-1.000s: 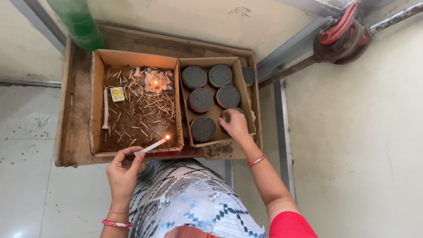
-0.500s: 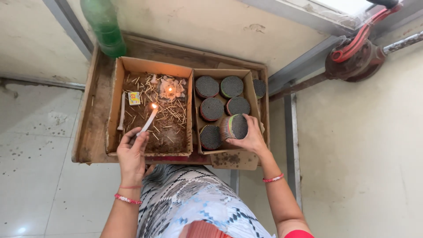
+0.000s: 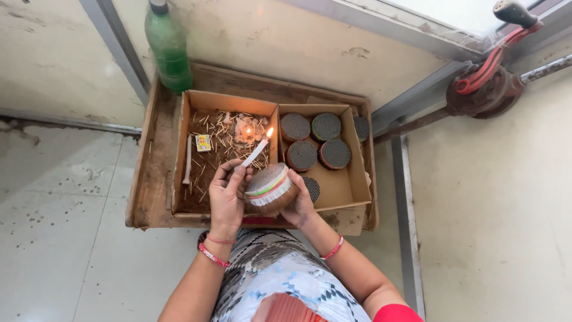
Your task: Lighting the central fuses of ground spinner fireworks (chakras) using a small flame to prepare them for packaging or further assembly.
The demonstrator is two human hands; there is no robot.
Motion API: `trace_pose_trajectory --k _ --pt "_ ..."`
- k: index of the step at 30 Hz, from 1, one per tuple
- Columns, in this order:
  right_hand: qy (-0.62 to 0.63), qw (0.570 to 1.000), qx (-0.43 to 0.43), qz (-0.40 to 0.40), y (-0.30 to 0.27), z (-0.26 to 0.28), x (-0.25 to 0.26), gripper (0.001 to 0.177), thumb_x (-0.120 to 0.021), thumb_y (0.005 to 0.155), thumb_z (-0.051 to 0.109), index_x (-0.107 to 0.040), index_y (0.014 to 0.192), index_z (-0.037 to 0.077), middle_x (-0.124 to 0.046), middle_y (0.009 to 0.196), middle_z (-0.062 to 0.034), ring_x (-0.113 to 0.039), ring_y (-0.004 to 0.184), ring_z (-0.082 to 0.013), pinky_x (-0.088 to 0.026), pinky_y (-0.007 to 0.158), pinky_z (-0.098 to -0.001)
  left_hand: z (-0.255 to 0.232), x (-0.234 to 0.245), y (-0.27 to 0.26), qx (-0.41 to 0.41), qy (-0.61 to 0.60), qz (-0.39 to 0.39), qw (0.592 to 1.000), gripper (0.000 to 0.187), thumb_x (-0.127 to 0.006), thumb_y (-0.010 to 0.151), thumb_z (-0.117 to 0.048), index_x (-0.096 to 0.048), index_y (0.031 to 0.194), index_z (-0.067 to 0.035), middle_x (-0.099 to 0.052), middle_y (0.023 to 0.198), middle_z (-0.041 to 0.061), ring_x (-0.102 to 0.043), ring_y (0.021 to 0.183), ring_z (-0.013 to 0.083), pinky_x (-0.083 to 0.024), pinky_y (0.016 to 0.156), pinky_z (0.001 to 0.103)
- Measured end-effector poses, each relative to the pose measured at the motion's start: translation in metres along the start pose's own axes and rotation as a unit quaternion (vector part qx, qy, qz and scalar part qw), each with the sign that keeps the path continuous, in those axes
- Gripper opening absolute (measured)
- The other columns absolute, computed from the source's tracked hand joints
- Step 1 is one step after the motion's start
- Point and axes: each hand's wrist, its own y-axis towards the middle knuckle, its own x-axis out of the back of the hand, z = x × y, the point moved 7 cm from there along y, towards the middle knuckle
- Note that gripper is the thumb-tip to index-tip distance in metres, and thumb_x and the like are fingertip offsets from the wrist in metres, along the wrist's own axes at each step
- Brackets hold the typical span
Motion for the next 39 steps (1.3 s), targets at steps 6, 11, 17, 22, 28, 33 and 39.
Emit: trace_pose_trajectory --k 6,11,17,22,28,33,39 --pt "0.065 0.997 -0.01 -0.048 0.01 -0.021 -0.004 0.059 -0.059 0.098 0.053 -0.058 0.136 0.008 -0.068 0.126 -0.0123 -0.065 0.115 -0.0266 -0.054 0.101 -0.0473 -0.009 -0.001 -0.013 0.036 -0.011 0.02 0.999 0.019 -0.067 0.097 -0.004 -0.065 0.116 0.0 -0.072 0.101 0.006 -0.072 0.091 0.0124 -0.06 0.082 0.025" --pt "-0.013 0.998 -0.052 0.017 0.009 -0.024 0.023 0.061 -0.069 0.093 0.04 -0.055 0.142 0.006 -0.066 0.133 -0.0114 -0.064 0.122 -0.0258 -0.053 0.107 -0.0458 -0.054 0.007 -0.019 0.003 0.104 0.051 0.993 0.019 -0.069 0.097 -0.006 -0.066 0.116 0.0 -0.073 0.1 0.005 -0.07 0.09 0.0099 -0.057 0.082 0.024" --pt "-0.084 0.992 -0.095 0.021 0.0 -0.022 0.055 0.067 -0.074 0.092 0.034 -0.05 0.146 0.001 -0.063 0.139 -0.0122 -0.062 0.128 -0.0262 -0.052 0.113 -0.0465 -0.101 0.012 -0.021 -0.085 0.297 0.078 0.948 0.018 -0.074 0.096 -0.006 -0.068 0.112 -0.002 -0.071 0.098 0.0 -0.061 0.084 0.0036 -0.051 0.076 0.019" --pt "-0.067 0.992 -0.098 -0.05 -0.009 -0.013 0.029 0.07 -0.07 0.09 0.044 -0.051 0.144 0.004 -0.064 0.134 -0.0143 -0.066 0.119 -0.0285 -0.056 0.101 -0.0516 -0.123 -0.003 -0.026 -0.096 0.323 0.125 0.933 0.017 -0.074 0.094 -0.005 -0.069 0.11 -0.002 -0.074 0.098 -0.001 -0.062 0.081 0.0025 -0.052 0.074 0.02" --pt "-0.085 0.985 -0.114 -0.098 -0.017 -0.014 0.04 0.071 -0.067 0.091 0.049 -0.052 0.143 0.004 -0.066 0.132 -0.0153 -0.068 0.116 -0.029 -0.058 0.098 -0.0537 -0.135 -0.009 -0.029 -0.14 0.405 0.172 0.887 0.016 -0.077 0.091 -0.005 -0.071 0.106 -0.002 -0.075 0.093 0.003 -0.068 0.081 0.0059 -0.055 0.073 0.023" --pt "-0.108 0.981 -0.126 -0.102 -0.022 -0.01 0.027 0.072 -0.069 0.089 0.05 -0.053 0.142 0.004 -0.068 0.127 -0.0164 -0.071 0.11 -0.0314 -0.06 0.09 -0.0588 -0.14 -0.004 -0.028 -0.153 0.434 0.17 0.872 0.017 -0.077 0.089 -0.006 -0.071 0.105 -0.003 -0.075 0.093 0.005 -0.071 0.084 0.011 -0.057 0.077 0.027" --pt "-0.134 0.976 -0.136 -0.105 -0.024 -0.01 0.034 0.072 -0.067 0.09 0.052 -0.054 0.141 0.003 -0.07 0.123 -0.0178 -0.073 0.105 -0.0307 -0.063 0.087 -0.0564 -0.14 -0.003 -0.029 -0.156 0.439 0.182 0.866 0.018 -0.077 0.09 -0.008 -0.07 0.106 -0.002 -0.076 0.094 0.007 -0.072 0.087 0.013 -0.056 0.08 0.029"
